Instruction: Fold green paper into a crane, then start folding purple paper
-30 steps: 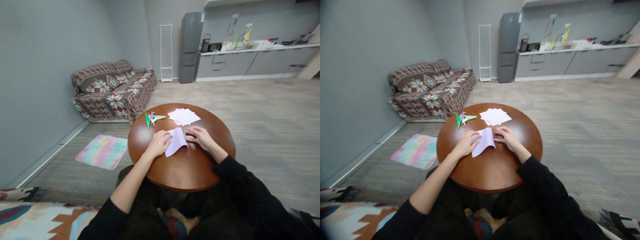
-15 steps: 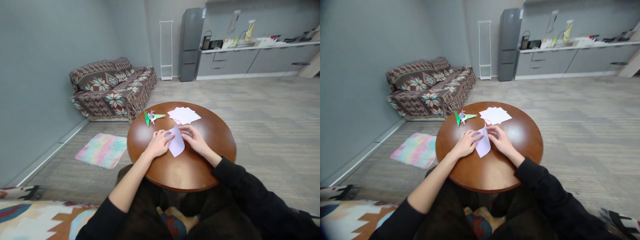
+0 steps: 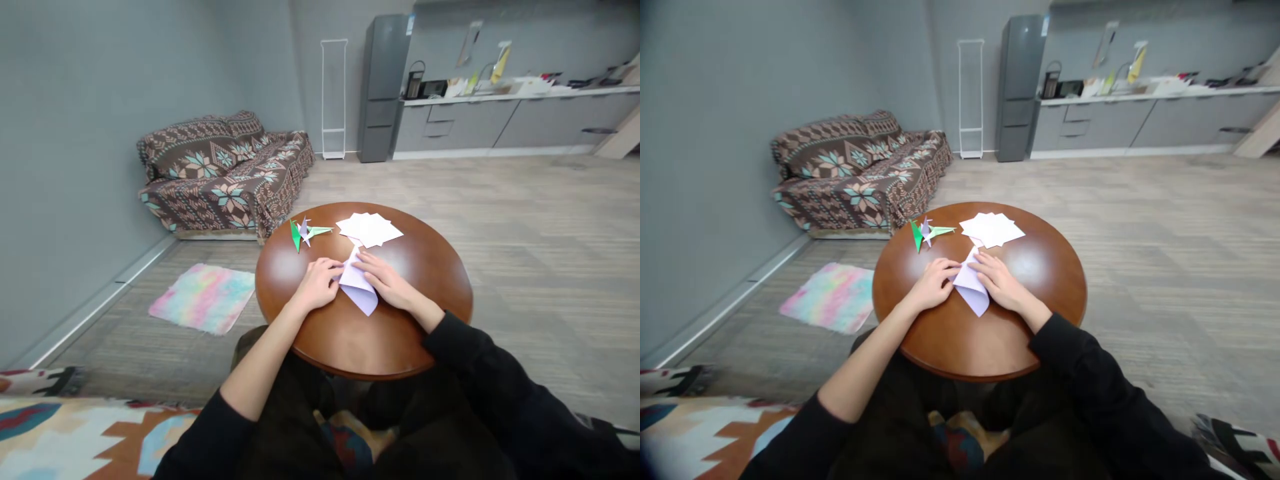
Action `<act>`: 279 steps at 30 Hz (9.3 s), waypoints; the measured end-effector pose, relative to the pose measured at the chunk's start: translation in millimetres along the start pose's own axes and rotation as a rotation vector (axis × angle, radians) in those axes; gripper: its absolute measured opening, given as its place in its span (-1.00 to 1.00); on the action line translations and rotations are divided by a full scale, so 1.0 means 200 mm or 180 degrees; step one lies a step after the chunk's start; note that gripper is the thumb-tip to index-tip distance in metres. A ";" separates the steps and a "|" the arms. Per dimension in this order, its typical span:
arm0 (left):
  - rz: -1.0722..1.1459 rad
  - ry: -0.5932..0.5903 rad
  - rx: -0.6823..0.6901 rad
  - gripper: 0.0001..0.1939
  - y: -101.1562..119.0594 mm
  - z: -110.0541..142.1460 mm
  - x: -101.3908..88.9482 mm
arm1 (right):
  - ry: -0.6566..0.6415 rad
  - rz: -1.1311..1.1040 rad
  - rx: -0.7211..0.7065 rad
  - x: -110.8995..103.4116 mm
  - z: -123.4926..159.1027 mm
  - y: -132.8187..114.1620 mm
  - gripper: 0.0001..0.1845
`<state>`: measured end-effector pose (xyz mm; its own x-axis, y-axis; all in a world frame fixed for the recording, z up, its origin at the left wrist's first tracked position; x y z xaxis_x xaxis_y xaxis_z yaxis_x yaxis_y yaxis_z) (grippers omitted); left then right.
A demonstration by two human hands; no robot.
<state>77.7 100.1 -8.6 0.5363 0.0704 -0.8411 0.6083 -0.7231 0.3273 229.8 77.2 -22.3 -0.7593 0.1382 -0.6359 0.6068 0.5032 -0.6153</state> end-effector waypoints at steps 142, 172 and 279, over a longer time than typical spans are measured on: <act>0.0269 -0.0138 0.0486 -0.72 0.38 0.26 -0.05 | -0.0327 0.1520 0.0049 -0.05 0.29 -0.15 -0.45; 0.0158 -0.0182 0.0286 -0.69 0.37 0.16 0.02 | -0.0804 0.1319 0.0205 0.00 0.26 -0.11 -0.41; 0.0507 -0.0199 0.0286 -0.55 0.39 0.29 -0.08 | -0.0801 0.1816 0.0246 0.08 0.24 -0.22 -0.27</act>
<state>82.5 2.3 5.1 0.5826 -0.0907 -0.8077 0.4624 -0.7803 0.4211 201.9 16.5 -26.5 -0.2380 0.1569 -0.9585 0.9226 0.3450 -0.1726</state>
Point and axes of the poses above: each hand's wrist, its own z-axis away from the middle knuckle, its own x-axis out of the palm, y = z × x, the point moved 9 cm from there along -z, towards the middle knuckle, and after that the axes turned 9 degrees about y, right-handed, at the moved point
